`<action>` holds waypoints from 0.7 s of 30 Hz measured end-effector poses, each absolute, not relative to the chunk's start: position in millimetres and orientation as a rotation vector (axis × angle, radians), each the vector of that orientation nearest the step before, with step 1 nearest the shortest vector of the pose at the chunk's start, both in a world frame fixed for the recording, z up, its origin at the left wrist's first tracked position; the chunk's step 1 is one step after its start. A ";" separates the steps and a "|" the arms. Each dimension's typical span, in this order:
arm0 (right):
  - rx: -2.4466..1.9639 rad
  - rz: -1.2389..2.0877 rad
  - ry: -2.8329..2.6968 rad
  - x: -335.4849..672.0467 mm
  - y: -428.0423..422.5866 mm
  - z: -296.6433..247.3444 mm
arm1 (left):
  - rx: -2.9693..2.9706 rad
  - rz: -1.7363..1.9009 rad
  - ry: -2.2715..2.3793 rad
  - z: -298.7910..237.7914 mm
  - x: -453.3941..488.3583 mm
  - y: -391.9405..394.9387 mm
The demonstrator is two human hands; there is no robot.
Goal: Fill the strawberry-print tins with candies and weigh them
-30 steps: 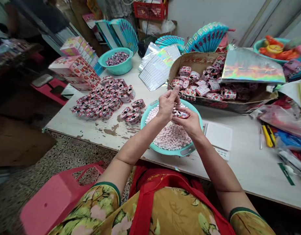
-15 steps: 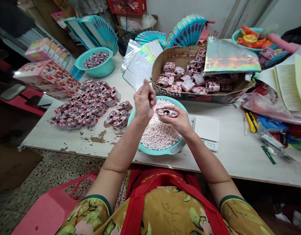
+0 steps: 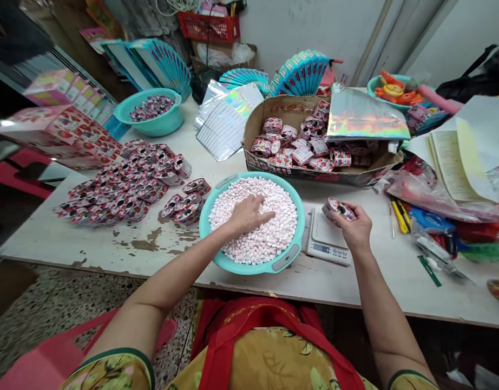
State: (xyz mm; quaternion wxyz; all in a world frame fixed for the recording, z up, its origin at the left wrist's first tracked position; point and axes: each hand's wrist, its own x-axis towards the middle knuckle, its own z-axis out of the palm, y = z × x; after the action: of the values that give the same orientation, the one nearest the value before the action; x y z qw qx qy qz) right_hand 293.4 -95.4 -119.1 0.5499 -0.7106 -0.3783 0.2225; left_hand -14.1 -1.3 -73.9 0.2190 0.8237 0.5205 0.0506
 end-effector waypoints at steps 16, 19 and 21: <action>-2.362 0.598 -1.922 251.6 195.6 -49.9 | 0.758 0.857 1.163 -78.6 -17.3 25.0; -2.393 0.460 -1.856 250.7 198.5 -61.4 | 0.438 0.907 1.075 -64.0 -21.6 23.2; -2.237 0.466 -1.768 260.7 193.6 -55.8 | 0.351 0.924 1.021 -55.8 -25.4 20.4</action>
State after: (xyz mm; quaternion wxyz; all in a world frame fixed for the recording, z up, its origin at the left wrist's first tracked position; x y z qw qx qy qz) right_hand 260.7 193.6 -55.8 0.1261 -0.7681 -0.6071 0.1601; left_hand -25.4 20.4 -55.8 0.7581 0.1610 0.4687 0.4239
